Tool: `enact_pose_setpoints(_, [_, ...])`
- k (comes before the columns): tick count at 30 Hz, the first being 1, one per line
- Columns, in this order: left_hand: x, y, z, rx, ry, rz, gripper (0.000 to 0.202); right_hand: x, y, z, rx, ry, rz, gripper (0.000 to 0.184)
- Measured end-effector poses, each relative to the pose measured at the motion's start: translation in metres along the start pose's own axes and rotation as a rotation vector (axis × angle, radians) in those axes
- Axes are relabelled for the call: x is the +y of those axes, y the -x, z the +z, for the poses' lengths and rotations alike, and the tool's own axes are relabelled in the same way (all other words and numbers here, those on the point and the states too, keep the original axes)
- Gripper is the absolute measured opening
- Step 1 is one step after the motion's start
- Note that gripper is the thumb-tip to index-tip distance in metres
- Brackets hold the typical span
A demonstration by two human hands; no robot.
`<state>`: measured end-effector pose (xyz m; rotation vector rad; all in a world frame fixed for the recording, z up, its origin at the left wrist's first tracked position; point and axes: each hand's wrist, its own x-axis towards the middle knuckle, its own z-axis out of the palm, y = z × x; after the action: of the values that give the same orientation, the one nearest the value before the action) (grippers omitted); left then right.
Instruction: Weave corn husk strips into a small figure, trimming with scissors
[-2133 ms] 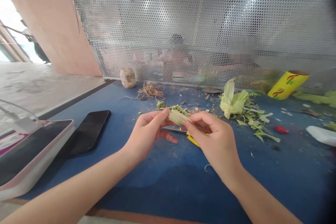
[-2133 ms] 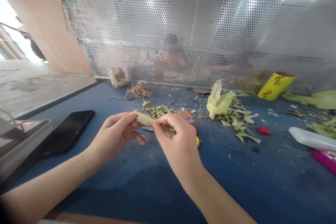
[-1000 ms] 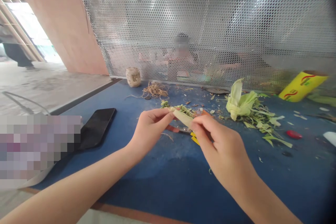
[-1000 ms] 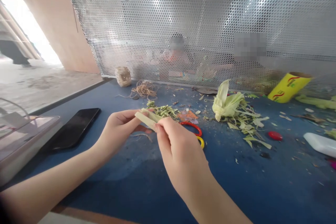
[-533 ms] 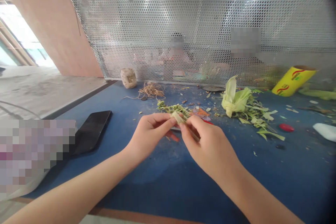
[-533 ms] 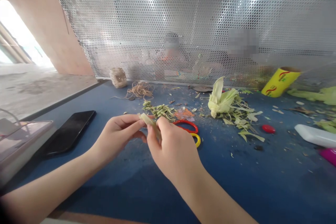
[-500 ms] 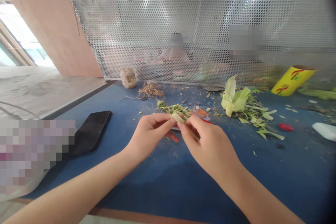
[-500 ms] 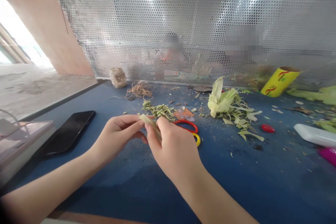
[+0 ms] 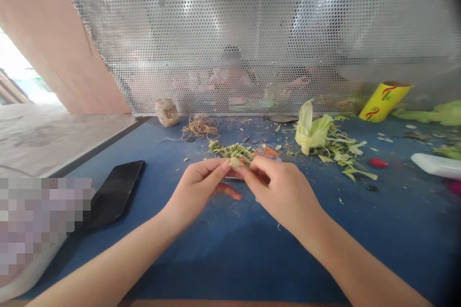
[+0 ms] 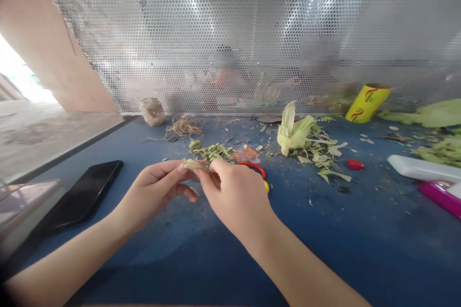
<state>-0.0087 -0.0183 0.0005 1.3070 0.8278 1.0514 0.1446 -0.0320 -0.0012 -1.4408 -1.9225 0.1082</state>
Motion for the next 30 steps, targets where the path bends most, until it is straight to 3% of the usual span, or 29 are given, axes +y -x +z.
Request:
enact_pose_setpoints(4, [-0.001,0.001,-0.001,-0.006,-0.012,0.043,0.027,-0.001,0.0,0.001,0.004,0.011,0.018,0.033])
enact_pose_setpoints(9, [0.0,0.001,0.0,0.114,-0.155,0.058,0.02,0.0,-0.001,0.0,-0.041,-0.015,-0.001,0.033])
enact_pose_setpoints(16, [0.009,-0.012,-0.015,0.311,-0.086,0.3,0.016,0.018,-0.011,-0.007,-0.352,-0.389,-0.154,0.032])
enact_pose_setpoints(23, [0.013,-0.029,-0.039,0.55,0.024,0.454,0.018,0.053,-0.03,-0.009,-0.592,-0.173,0.046,0.028])
enact_pose_setpoints(25, [0.013,-0.033,-0.044,0.579,0.012,0.471,0.019,0.059,-0.032,-0.014,-0.59,-0.118,0.101,0.021])
enact_pose_setpoints(27, [0.012,-0.035,-0.048,0.572,-0.029,0.47,0.019,0.06,-0.032,-0.02,-0.5,-0.107,0.126,0.019])
enact_pose_setpoints(30, [0.008,-0.035,-0.048,0.513,-0.153,0.459,0.021,0.051,-0.032,-0.021,-0.33,-0.232,0.087,0.034])
